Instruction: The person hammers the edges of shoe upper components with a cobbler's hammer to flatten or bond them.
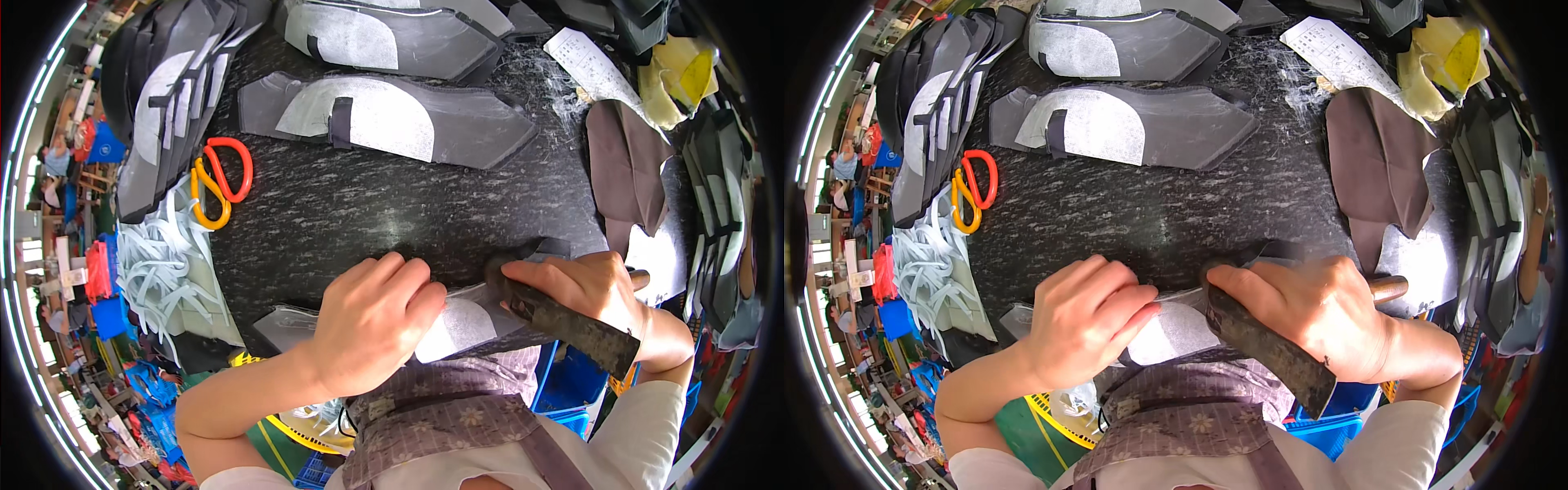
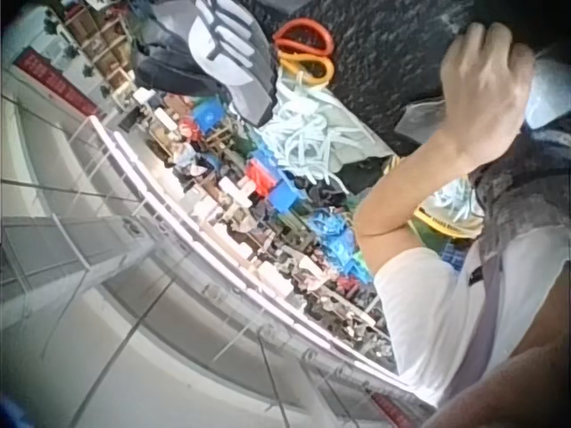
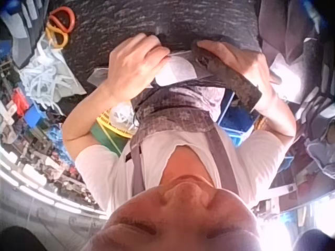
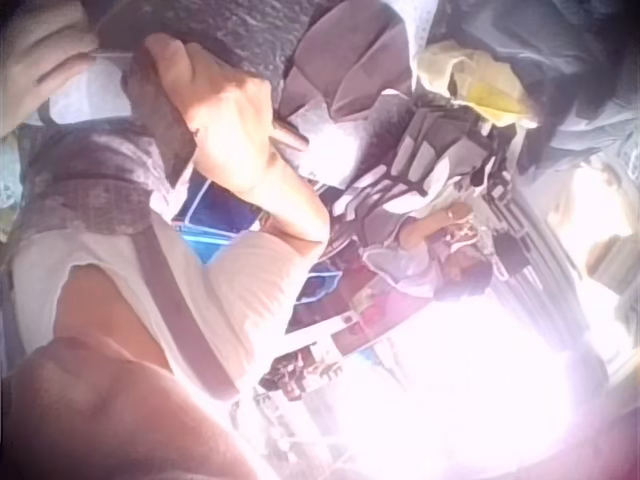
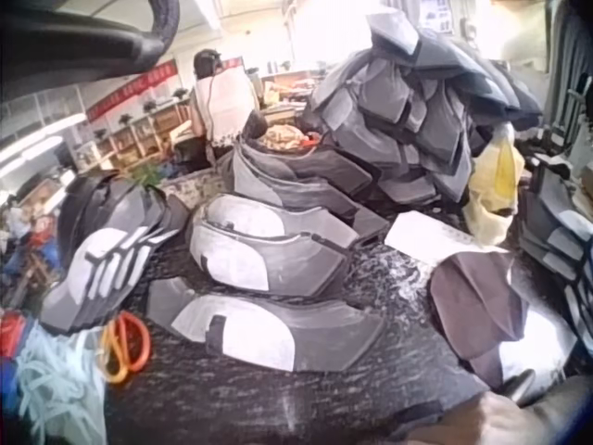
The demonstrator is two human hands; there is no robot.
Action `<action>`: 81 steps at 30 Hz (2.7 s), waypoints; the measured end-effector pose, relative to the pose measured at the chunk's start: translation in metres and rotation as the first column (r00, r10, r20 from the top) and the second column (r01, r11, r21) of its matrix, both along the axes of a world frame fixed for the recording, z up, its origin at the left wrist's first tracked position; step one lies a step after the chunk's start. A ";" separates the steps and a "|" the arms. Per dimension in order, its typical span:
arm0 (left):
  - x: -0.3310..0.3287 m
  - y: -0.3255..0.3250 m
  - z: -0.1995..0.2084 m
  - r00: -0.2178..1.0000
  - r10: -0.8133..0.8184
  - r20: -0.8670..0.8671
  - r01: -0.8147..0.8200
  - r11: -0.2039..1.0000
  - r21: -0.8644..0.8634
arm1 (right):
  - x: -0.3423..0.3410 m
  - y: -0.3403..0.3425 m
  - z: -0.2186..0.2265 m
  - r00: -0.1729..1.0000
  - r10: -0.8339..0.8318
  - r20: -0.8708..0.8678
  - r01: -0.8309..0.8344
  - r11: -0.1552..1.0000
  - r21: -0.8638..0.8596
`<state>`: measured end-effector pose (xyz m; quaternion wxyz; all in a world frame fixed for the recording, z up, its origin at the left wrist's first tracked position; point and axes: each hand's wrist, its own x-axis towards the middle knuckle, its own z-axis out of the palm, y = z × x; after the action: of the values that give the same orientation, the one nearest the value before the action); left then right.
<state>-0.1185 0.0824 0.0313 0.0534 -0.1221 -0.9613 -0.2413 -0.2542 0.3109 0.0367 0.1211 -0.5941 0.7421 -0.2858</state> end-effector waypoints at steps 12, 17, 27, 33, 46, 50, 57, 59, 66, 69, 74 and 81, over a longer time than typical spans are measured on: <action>0.029 0.008 -0.008 0.996 -0.010 -0.084 0.015 0.999 0.050 | -0.010 -0.002 0.030 0.910 -0.415 0.013 0.410 0.893 -0.185; 0.032 0.006 -0.019 0.996 0.018 -0.091 0.008 0.960 0.280 | -0.006 -0.014 0.022 0.972 -0.229 -0.043 0.218 0.959 -0.181; 0.048 0.000 -0.006 0.752 -0.317 -0.578 0.329 0.940 -0.088 | 0.029 -0.035 0.020 0.827 -0.108 0.551 -0.036 0.969 0.245; 0.055 -0.006 -0.010 0.716 -0.373 -0.590 0.364 0.921 -0.140 | 0.035 -0.040 0.008 0.589 -0.117 0.799 0.015 0.991 0.134; 0.032 0.008 -0.011 0.879 -0.115 -0.463 0.120 0.993 -0.018 | 0.032 -0.035 0.004 0.659 -0.217 0.720 0.214 0.972 0.097; 0.038 0.008 -0.015 0.867 -0.169 -0.469 0.167 0.985 -0.047 | 0.031 -0.039 0.005 0.623 -0.225 0.749 0.221 0.969 0.108; 0.044 0.013 -0.005 0.851 -0.293 -0.436 0.229 0.954 -0.194 | 0.033 -0.045 -0.005 0.744 -0.161 0.648 0.169 0.984 0.050; 0.047 0.011 0.001 0.833 -0.342 -0.435 0.260 0.936 -0.237 | 0.034 -0.044 -0.009 0.753 -0.138 0.643 0.155 0.987 0.030; 0.053 0.014 0.017 0.902 -0.254 -0.349 0.285 0.958 0.039 | 0.030 -0.033 0.007 0.844 -0.097 0.527 0.089 0.995 0.040; 0.044 0.010 0.047 0.980 -0.193 -0.052 0.196 0.877 0.438 | 0.013 -0.018 0.010 0.963 -0.104 0.248 0.163 0.959 -0.233; -0.012 -0.008 -0.011 0.958 -0.036 0.286 -0.102 0.886 0.452 | 0.006 0.002 0.046 0.881 -0.473 -0.009 0.462 0.866 -0.192; -0.008 -0.001 -0.022 1.000 -0.022 0.001 0.021 0.947 0.320 | 0.013 0.010 0.025 0.994 -0.076 0.073 0.059 0.976 0.208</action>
<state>-0.1261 0.0812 0.0094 0.0678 -0.1217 -0.9081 -0.3950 -0.2408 0.3206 0.0622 0.2017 -0.5408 0.7820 -0.2353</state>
